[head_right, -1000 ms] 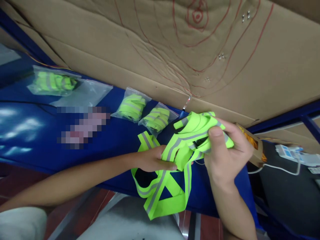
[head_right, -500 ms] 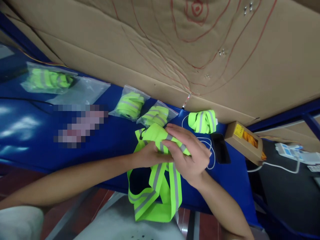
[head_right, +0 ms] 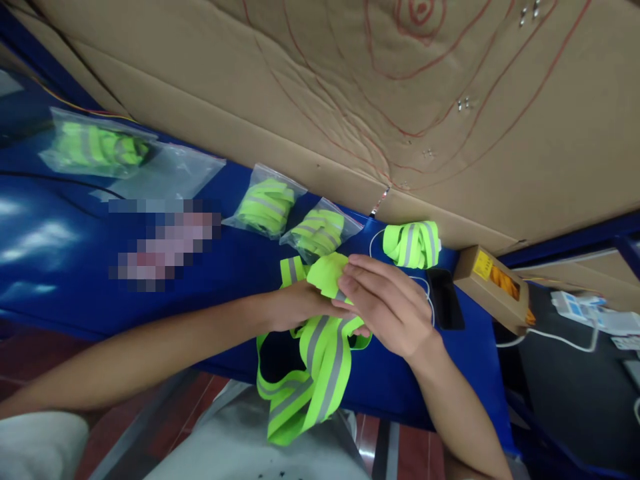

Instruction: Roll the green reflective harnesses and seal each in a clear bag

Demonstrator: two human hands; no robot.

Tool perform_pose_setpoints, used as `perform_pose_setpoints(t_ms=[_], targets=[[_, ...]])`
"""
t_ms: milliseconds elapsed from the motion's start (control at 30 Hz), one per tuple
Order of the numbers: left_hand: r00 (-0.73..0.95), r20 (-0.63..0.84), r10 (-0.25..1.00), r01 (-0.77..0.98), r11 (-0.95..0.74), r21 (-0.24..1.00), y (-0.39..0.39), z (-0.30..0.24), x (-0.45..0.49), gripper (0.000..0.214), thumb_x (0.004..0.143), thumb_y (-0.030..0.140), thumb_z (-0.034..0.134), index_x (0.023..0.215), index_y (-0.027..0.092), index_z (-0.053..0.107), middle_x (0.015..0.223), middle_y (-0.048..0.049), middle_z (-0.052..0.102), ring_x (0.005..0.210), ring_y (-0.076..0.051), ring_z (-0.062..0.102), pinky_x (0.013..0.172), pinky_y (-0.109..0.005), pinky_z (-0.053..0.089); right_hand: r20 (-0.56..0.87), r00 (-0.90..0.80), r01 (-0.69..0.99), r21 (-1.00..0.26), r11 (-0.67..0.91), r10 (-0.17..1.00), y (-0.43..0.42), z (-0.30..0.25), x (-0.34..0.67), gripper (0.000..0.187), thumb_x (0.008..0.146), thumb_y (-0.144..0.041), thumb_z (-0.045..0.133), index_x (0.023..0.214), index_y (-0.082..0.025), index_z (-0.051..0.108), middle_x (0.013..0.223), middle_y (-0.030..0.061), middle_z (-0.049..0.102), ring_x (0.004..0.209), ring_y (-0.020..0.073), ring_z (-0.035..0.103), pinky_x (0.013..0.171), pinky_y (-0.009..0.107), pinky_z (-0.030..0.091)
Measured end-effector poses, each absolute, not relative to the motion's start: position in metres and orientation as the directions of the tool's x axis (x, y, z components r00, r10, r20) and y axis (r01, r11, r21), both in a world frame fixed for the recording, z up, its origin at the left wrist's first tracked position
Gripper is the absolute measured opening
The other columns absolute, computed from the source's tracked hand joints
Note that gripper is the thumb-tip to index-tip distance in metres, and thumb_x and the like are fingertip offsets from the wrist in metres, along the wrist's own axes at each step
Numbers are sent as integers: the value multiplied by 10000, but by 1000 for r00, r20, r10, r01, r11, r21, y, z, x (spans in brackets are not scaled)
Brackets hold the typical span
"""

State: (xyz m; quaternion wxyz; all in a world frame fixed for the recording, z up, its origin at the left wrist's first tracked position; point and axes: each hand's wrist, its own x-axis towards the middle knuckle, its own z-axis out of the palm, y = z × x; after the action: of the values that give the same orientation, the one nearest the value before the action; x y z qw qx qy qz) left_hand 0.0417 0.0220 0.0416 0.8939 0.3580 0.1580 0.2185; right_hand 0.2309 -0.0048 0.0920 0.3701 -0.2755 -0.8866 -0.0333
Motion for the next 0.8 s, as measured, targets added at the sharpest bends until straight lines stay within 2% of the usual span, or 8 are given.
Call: perform_pose_setpoints(t_ms=[67, 133, 267, 333, 433, 633, 733, 800], targets=[[903, -30, 429, -262, 604, 753, 30, 42, 38, 324, 685, 279, 896, 931, 134, 743, 926, -53, 768, 932, -216, 729, 972, -387, 550, 673, -606, 485, -109, 868, 423, -4, 96, 232, 552, 848, -69, 778, 1374, -180, 650, 1221, 108, 752, 1225, 305, 685, 978, 457, 632], [932, 19, 362, -254, 614, 747, 37, 42, 33, 473, 621, 344, 950, 984, 120, 745, 977, -66, 767, 962, -225, 727, 981, -379, 546, 662, -650, 460, -49, 887, 373, -3, 101, 231, 469, 838, -51, 778, 1287, -155, 693, 1166, 112, 768, 1201, 307, 695, 964, 456, 623], [875, 1, 484, -360, 649, 670, 44, 43, 24, 807, 523, 580, 964, 1135, 117, 715, 1013, -100, 778, 970, -259, 733, 941, -395, 561, 610, -701, 477, 15, 879, 370, 0, 106, 225, 320, 837, -24, 759, 1126, -159, 725, 1153, 109, 768, 1155, 285, 703, 992, 466, 571], [828, -12, 560, -408, 618, 671, 45, 42, 23, 730, 546, 524, 973, 1101, 118, 727, 999, -99, 785, 943, -241, 734, 910, -360, 567, 587, -686, 480, -78, 874, 429, 2, 105, 223, 244, 867, -74, 752, 1085, -179, 714, 1160, 99, 759, 1149, 269, 694, 1035, 479, 536], [800, -52, 598, -417, 616, 668, 48, 40, 26, 479, 594, 322, 965, 981, 132, 757, 920, -75, 790, 811, -202, 739, 808, -315, 591, 485, -668, 445, -347, 826, 564, 8, 103, 228, 173, 922, -274, 740, 1080, -210, 708, 1254, 100, 706, 1200, 264, 661, 1072, 462, 512], [842, -150, 518, -302, 682, 666, 49, 30, 31, 389, 548, 218, 918, 900, 131, 777, 838, -103, 793, 758, -242, 756, 693, -318, 613, 300, -435, 567, -641, 517, 849, 28, 101, 251, 494, 931, -353, 722, 1405, -305, 593, 1463, 64, 591, 1390, 271, 536, 1174, 448, 440], [847, -156, 508, -290, 688, 665, 49, 27, 31, 384, 567, 216, 898, 922, 135, 776, 839, -109, 797, 743, -256, 761, 672, -330, 611, 53, -456, 536, -780, 322, 888, 34, 91, 252, 509, 879, -458, 766, 1346, -302, 642, 1319, 40, 696, 1205, 273, 673, 1024, 413, 568], [827, -174, 535, -313, 694, 648, 50, 26, 32, 385, 589, 215, 871, 952, 131, 774, 844, -109, 798, 754, -271, 767, 704, -366, 624, 12, -379, 526, -820, 226, 925, 34, 83, 247, 491, 836, -478, 803, 1273, -288, 684, 1177, 23, 749, 1068, 262, 724, 929, 393, 609]])
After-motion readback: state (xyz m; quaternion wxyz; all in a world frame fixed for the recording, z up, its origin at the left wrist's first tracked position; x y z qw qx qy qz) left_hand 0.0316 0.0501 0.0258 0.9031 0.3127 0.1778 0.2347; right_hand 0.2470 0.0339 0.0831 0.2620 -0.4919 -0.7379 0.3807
